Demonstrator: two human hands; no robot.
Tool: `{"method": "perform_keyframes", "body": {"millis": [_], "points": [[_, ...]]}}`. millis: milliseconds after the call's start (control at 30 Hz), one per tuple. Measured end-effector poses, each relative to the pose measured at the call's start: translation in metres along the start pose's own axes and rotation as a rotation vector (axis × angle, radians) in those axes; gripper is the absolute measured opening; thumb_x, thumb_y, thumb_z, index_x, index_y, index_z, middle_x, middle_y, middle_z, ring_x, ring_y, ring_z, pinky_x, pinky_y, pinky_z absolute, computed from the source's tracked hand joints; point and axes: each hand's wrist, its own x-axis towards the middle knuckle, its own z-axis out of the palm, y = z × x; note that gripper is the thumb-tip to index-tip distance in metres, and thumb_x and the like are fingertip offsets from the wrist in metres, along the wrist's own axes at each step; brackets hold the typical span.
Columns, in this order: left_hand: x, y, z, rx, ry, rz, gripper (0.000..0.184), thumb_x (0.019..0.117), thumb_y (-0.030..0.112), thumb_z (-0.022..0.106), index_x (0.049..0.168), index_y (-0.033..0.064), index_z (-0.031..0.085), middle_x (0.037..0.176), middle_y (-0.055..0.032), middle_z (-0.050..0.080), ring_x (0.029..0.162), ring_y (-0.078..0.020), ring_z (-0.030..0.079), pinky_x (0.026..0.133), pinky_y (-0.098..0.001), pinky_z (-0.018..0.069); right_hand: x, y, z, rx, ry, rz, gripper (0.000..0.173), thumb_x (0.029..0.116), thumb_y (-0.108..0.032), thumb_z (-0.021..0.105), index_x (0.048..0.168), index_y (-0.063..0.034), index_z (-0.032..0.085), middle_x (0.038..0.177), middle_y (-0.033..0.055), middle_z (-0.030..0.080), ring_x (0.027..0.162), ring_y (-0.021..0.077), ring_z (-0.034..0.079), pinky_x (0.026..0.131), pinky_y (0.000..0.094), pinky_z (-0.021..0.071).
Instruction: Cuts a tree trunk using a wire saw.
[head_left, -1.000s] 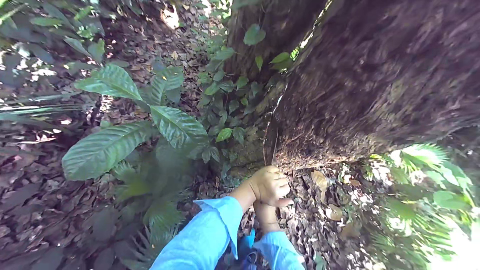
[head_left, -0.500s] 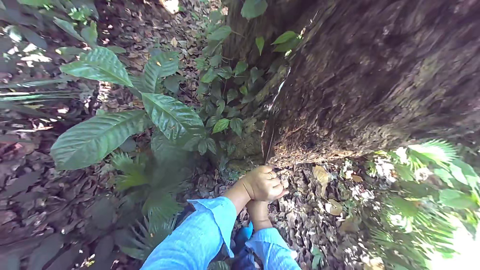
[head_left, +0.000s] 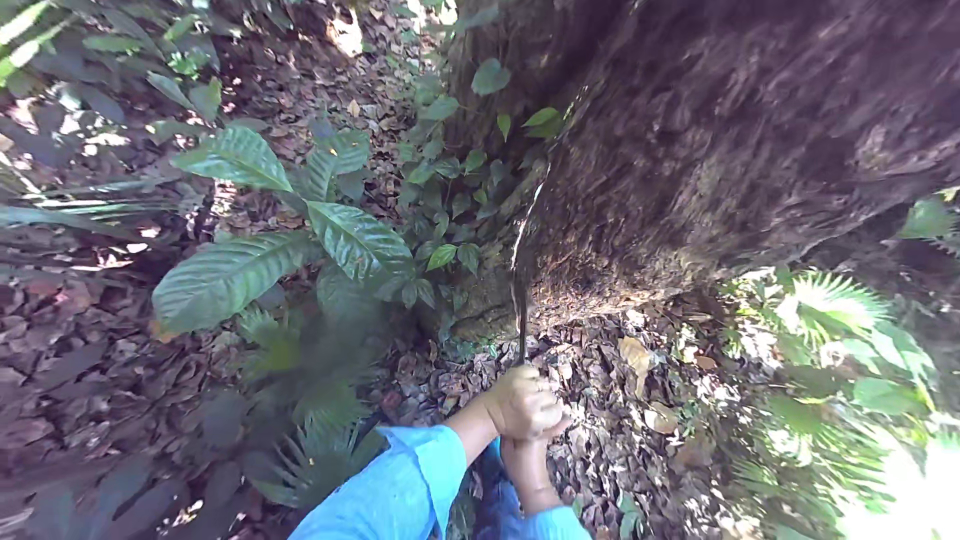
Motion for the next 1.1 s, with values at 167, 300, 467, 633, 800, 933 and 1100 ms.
{"method": "perform_keyframes", "body": {"millis": [167,300,467,633,800,933,1100], "points": [[0.014,-0.026,0.013,0.047,0.052,0.002,0.047,0.0989,0.03,0.053,0.056,0.01,0.055,0.052,-0.0057,0.055,0.053,-0.0226,0.058,0.065,-0.0363,0.0487,0.037,-0.004,-0.005,-0.02,-0.052,0.029,0.028,0.0881,-0.005,0.063,0.11,0.0113,0.068,0.104,0.0299,0.071,0.099,0.046,0.071,0.085,0.0617,0.0558],[0.014,-0.014,0.02,0.102,0.059,-0.045,0.048,0.0979,0.032,0.052,0.055,0.0117,0.055,0.05,-0.004,0.054,0.051,-0.0212,0.057,0.065,-0.0357,0.048,0.032,-0.001,-0.02,-0.035,-0.129,0.055,0.026,0.0893,-0.004,0.064,0.111,0.0102,0.068,0.103,0.0284,0.072,0.097,0.0435,0.072,0.085,0.0603,0.0565],[0.033,0.016,0.021,0.165,0.095,-0.213,0.047,0.0972,0.034,0.052,0.056,0.0122,0.056,0.052,-0.0036,0.056,0.054,-0.0205,0.059,0.069,-0.0362,0.0481,0.03,-0.008,-0.07,-0.08,-0.267,0.016,0.021,0.0917,-0.006,0.061,0.105,0.0075,0.071,0.094,0.025,0.073,0.089,0.0409,0.074,0.08,0.0587,0.0582],[0.042,0.016,0.013,0.171,0.053,-0.198,0.041,0.096,0.031,0.055,0.061,0.0105,0.063,0.056,-0.0042,0.061,0.058,-0.0208,0.063,0.072,-0.036,0.0512,0.034,-0.01,-0.071,-0.032,-0.232,-0.039,0.022,0.0895,-0.006,0.061,0.103,0.0087,0.071,0.092,0.0249,0.073,0.088,0.0408,0.074,0.079,0.0581,0.0583],[0.037,0.004,0.016,0.141,0.077,-0.144,0.046,0.0969,0.035,0.051,0.058,0.0111,0.058,0.054,-0.0052,0.058,0.056,-0.0227,0.061,0.07,-0.0369,0.0506,0.04,0.0,-0.054,-0.007,-0.133,-0.13,0.026,0.0868,-0.005,0.062,0.107,0.0087,0.069,0.1,0.0259,0.073,0.097,0.0393,0.073,0.085,0.0557,0.0579],[0.027,0.0,0.023,0.106,0.092,-0.131,0.049,0.0985,0.034,0.048,0.056,0.0116,0.055,0.053,-0.0048,0.056,0.055,-0.0219,0.059,0.067,-0.0361,0.0488,0.037,0.009,-0.045,-0.005,-0.12,-0.112,0.029,0.0852,-0.006,0.063,0.11,0.0091,0.068,0.103,0.0269,0.072,0.098,0.0404,0.072,0.085,0.057,0.0571],[0.03,-0.005,0.021,0.098,0.097,-0.124,0.054,0.0987,0.044,0.044,0.055,0.0123,0.053,0.05,-0.0043,0.053,0.051,-0.0216,0.056,0.065,-0.0363,0.0458,0.039,0.0,-0.045,-0.105,-0.117,-0.06,0.031,0.0881,-0.004,0.062,0.114,0.0127,0.064,0.105,0.0321,0.07,0.099,0.046,0.071,0.085,0.0597,0.0563]]}}
